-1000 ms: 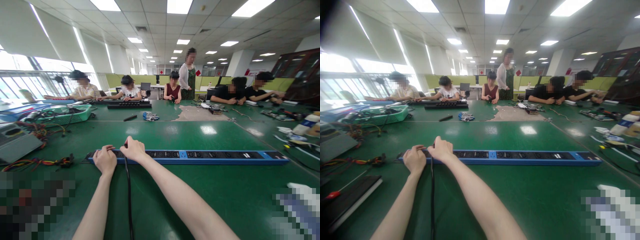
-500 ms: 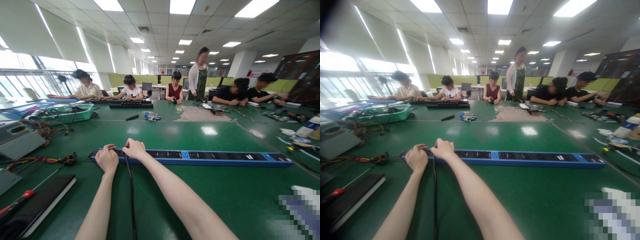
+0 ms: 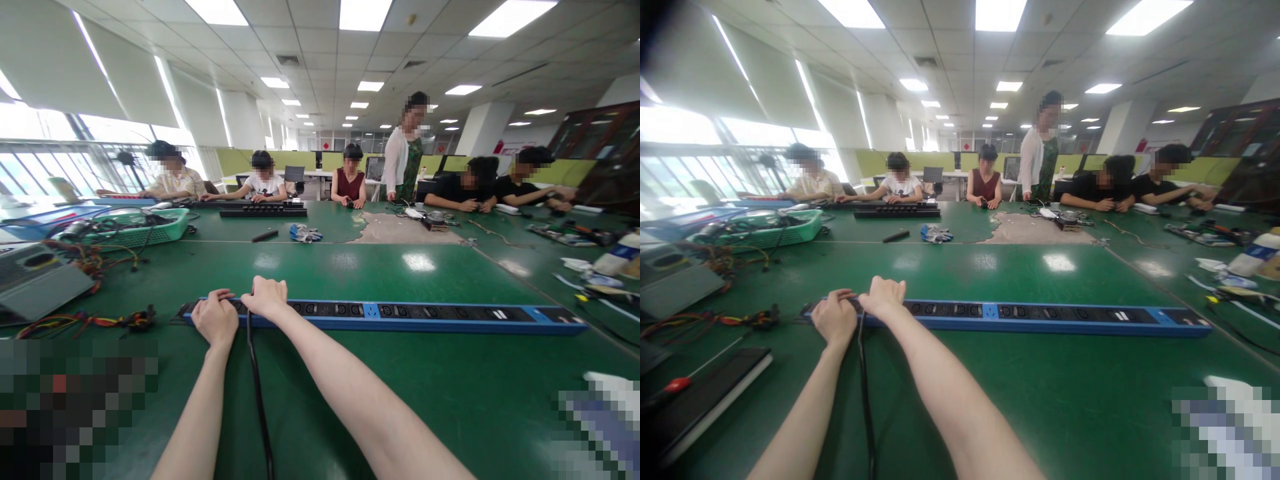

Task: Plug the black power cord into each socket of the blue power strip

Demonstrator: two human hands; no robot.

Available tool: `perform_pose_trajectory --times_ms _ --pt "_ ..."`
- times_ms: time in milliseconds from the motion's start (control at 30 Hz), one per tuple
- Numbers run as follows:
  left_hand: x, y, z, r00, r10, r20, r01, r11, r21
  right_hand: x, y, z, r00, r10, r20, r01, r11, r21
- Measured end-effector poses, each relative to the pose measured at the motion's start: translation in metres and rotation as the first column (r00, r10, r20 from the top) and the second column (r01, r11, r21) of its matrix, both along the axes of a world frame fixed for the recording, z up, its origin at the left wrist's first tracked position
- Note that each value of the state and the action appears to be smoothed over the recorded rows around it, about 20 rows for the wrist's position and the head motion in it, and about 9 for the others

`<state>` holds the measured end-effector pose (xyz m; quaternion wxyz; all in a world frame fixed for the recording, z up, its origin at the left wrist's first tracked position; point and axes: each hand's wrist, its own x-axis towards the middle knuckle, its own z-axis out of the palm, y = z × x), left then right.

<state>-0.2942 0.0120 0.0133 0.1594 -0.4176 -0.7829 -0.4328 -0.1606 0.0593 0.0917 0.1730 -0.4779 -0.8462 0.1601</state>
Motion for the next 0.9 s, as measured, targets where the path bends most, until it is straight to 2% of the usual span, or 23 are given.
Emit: perform_pose_trajectory --times_ms 267,533,767,900 --pt "-0.001 0.001 -0.002 1.0 -0.015 -0.002 0.015 1.0 0.016 0.0 -0.002 0.003 0.999 -0.036 0.005 0.036 0.999 0.001" --pt "0.0 0.001 -0.001 1.0 0.017 0.012 -0.017 1.0 -0.004 -0.016 -0.012 -0.001 0.999 -0.034 -0.032 0.037 0.994 0.106" --pt "0.001 0.001 0.001 1.0 0.006 0.013 -0.006 1.0 -0.006 -0.012 0.005 0.017 0.997 -0.039 0.063 0.043 0.997 -0.07" --pt "-0.001 0.002 0.0 1.0 0.01 0.017 -0.01 1.0 -0.018 -0.014 0.002 0.015 0.998 -0.062 0.03 0.063 0.996 -0.061"
